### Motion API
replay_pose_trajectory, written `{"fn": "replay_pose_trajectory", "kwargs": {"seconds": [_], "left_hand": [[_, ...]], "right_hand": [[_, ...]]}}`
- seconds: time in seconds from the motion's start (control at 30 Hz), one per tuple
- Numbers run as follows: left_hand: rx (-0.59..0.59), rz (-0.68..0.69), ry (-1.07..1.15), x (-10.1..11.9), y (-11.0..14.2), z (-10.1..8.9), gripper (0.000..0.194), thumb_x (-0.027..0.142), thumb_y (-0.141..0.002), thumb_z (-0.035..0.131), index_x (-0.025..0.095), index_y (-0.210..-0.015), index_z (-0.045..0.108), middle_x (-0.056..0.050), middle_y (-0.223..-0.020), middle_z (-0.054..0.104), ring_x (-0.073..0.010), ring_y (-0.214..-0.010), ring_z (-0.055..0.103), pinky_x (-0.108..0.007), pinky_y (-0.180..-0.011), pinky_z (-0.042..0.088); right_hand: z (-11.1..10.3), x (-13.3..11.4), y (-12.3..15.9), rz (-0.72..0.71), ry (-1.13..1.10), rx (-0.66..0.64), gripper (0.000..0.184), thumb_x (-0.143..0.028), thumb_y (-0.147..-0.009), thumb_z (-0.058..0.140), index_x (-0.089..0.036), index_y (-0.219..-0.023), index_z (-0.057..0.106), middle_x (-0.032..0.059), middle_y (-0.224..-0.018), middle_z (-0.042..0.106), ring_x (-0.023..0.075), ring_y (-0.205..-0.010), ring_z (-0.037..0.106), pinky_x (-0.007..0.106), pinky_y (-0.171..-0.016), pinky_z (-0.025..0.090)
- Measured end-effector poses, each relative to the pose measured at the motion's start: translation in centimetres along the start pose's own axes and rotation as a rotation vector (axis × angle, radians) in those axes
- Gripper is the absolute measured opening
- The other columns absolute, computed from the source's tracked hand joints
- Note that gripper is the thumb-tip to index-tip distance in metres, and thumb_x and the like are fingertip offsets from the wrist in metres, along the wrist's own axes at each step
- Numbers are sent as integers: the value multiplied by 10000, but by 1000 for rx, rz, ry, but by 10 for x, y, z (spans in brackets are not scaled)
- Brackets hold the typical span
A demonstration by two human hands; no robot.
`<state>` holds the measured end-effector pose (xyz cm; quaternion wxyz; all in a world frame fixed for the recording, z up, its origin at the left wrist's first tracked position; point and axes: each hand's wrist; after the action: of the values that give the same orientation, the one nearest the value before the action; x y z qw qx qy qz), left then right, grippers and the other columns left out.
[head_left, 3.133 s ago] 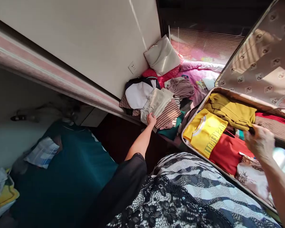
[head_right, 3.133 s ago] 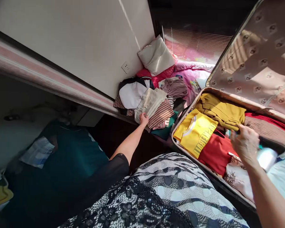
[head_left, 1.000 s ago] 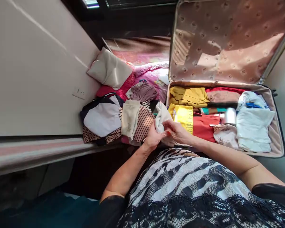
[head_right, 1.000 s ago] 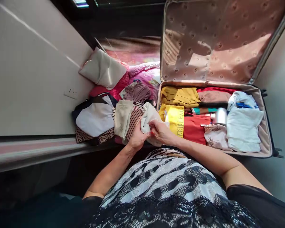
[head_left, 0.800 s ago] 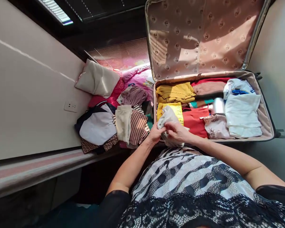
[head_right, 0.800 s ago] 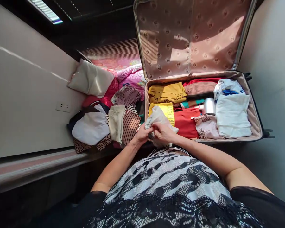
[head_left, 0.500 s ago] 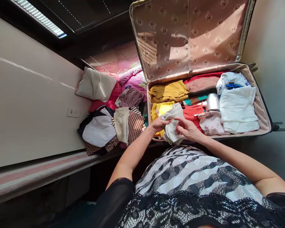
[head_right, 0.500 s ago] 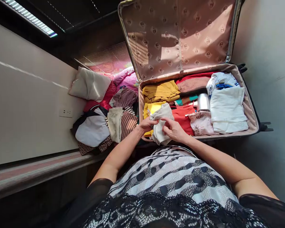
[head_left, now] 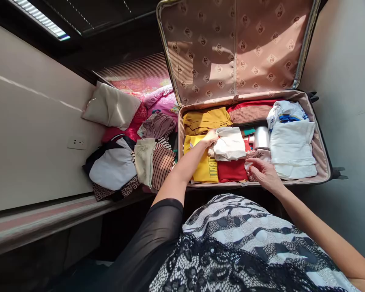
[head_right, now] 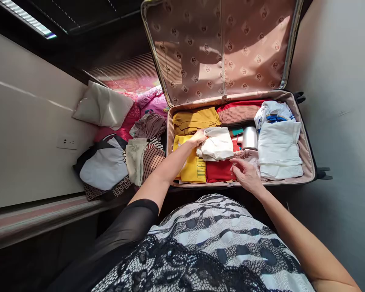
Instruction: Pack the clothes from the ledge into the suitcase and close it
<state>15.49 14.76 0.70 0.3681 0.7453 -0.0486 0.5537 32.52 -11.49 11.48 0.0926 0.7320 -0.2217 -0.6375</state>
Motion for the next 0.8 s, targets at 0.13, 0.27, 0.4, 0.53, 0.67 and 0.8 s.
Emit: {"fn": "replay_pose_trajectory", "kwargs": {"seconds": [0.13, 0.27, 0.4, 0.53, 0.67, 0.8], "left_hand": [[15, 28, -90, 3, 9, -9, 444, 17, -796, 747, 119, -1228, 777, -135, -1154, 844, -250, -1112, 757, -379, -1099, 587], [227, 74, -292, 13, 24, -18, 541, 68, -893, 753, 115, -1431, 727, -203, -1436, 748, -364, -1452, 596, -494, -1341, 388], [270, 302, -581, 6, 50, -1, 712, 266, -975, 764, 214, -1665, 597, -183, -1810, 421, -461, -1761, 101, -648, -1428, 63], [90, 305, -759, -12, 56, 4, 793, 377, -945, 805, 256, -1696, 581, -158, -1864, 338, -513, -1766, 7, -723, -1396, -15], [73, 229, -745, -23, 40, -3, 774, 379, -914, 835, 197, -1643, 649, -198, -1801, 437, -487, -1752, 117, -639, -1415, -39], [60, 247, -737, -24, 24, -1, 745, 367, -882, 867, 220, -1593, 700, -172, -1837, 388, -462, -1754, 128, -623, -1422, -9]], "right_hand": [[-15, 18, -2, 4, 79, -1, 476, -507, -868, 664, -175, -1200, 745, 76, -863, 780, 223, -704, 743, 347, -645, 625], [-18, 35, -15, -93, 290, -10, 486, -454, -990, 560, -152, -1328, 733, 132, -967, 801, 270, -836, 779, 420, -791, 658], [8, 38, -49, -388, 715, 67, 583, -368, -1040, 583, -142, -1575, 630, 285, -1589, 627, 426, -1466, 614, 622, -1183, 526], [46, 35, -106, -497, 1003, -10, 674, -390, -1073, 577, -206, -1719, 527, 220, -1831, 369, 469, -1705, 292, 726, -1317, 315], [63, 47, -154, -466, 1128, -48, 728, -466, -1080, 544, -83, -1698, 550, 294, -1808, 369, 521, -1677, 307, 733, -1296, 309], [61, 68, -173, -480, 1260, -10, 751, -488, -1087, 509, -73, -1712, 528, 321, -1801, 361, 533, -1648, 336, 724, -1241, 367]]}}
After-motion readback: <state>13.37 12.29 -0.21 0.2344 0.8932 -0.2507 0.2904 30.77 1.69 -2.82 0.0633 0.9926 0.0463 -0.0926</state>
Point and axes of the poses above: each hand's wrist, its own y-axis away from the middle knuckle, its own z-axis out of the palm, x = y × z
